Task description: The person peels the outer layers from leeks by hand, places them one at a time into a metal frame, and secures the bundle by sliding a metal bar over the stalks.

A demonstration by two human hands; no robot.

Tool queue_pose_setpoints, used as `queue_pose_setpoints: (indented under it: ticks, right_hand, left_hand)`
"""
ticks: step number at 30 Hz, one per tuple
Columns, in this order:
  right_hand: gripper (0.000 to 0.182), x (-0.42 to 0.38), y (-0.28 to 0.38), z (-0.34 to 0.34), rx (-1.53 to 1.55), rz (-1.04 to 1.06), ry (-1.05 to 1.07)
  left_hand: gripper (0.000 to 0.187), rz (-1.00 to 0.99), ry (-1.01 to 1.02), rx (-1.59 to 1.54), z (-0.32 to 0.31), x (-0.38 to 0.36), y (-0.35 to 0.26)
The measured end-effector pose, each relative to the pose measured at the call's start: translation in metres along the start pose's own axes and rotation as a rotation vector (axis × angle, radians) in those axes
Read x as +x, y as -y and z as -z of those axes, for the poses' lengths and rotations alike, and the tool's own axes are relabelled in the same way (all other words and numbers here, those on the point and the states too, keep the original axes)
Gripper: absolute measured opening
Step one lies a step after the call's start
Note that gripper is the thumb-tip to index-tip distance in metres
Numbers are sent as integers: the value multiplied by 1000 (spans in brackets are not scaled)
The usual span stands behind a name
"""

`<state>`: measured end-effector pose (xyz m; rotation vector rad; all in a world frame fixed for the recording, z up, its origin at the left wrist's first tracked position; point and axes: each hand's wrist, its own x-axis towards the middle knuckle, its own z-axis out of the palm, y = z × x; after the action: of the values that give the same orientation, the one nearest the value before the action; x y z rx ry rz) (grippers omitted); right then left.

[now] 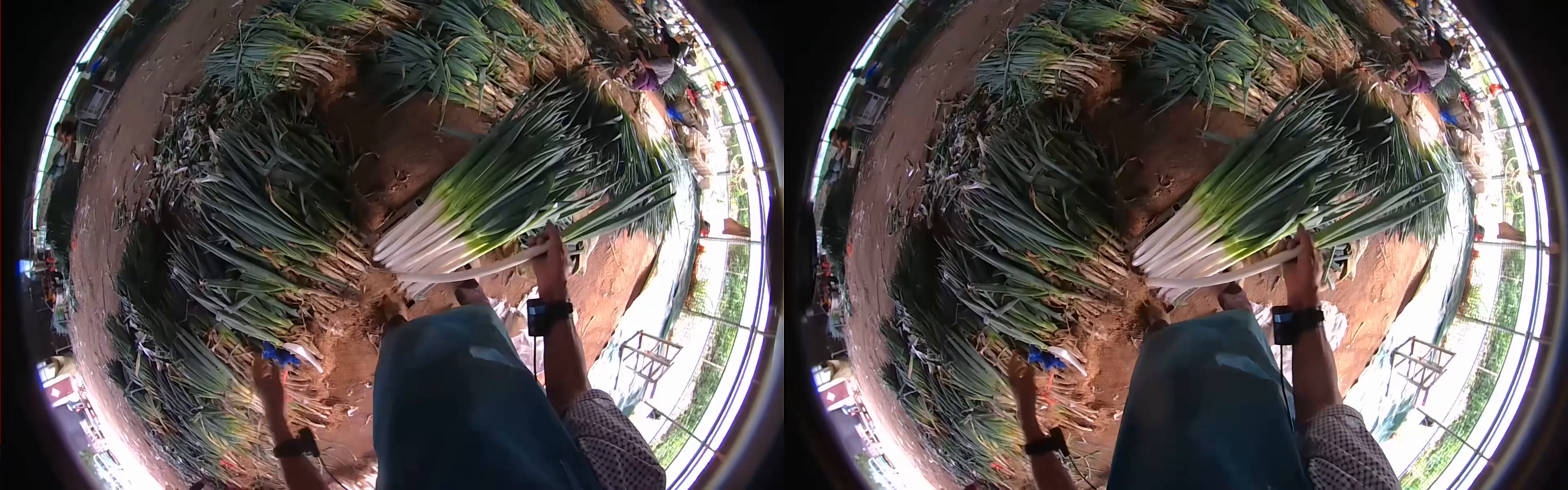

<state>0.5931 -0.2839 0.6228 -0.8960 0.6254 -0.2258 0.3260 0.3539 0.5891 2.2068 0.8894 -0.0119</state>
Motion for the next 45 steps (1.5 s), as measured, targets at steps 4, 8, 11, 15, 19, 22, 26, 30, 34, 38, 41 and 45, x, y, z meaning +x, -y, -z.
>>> queue_pose_setpoints:
  ticks: [4,8,11,15,19,22,26,30,34,38,41,45]
  right_hand:
    - [20,57,-22,2,-21,-136,67]
    - [23,86,-28,-5,-13,-251,67]
    - [20,126,-39,27,-31,-442,192]
    - [42,144,-32,88,-1392,121,346]
    - [40,142,-14,48,-1563,630,809]
    - [50,141,-12,-13,-1714,708,1296]
    - [57,157,-43,-12,-1845,819,1646]
    - [48,176,-78,-4,-1826,810,1776]
    - [38,180,-100,-9,-1832,775,1876]
    - [44,180,-72,-52,-1789,882,1876]
    - [52,206,-42,-92,-1788,895,1799]
    - [50,252,-9,-135,-1869,824,1718]
  left_hand:
    - [86,-581,328,375,-147,-56,-242]
    - [73,-736,292,332,-267,-66,-316]
    - [54,-645,357,249,-327,-61,-285]
    - [28,-553,381,195,-355,-67,-249]
    - [22,-557,407,78,-358,-68,-226]
    - [14,-616,325,212,-357,-66,-215]
    - [13,-541,402,65,-348,-45,-204]
    - [20,-587,406,66,-350,-33,-177]
    - [34,-523,366,201,-347,-28,-159]
    - [51,-471,66,318,-336,-31,-206]
    - [37,-545,57,153,-365,-51,-221]
    - [28,-469,227,-5,-428,-51,-245]
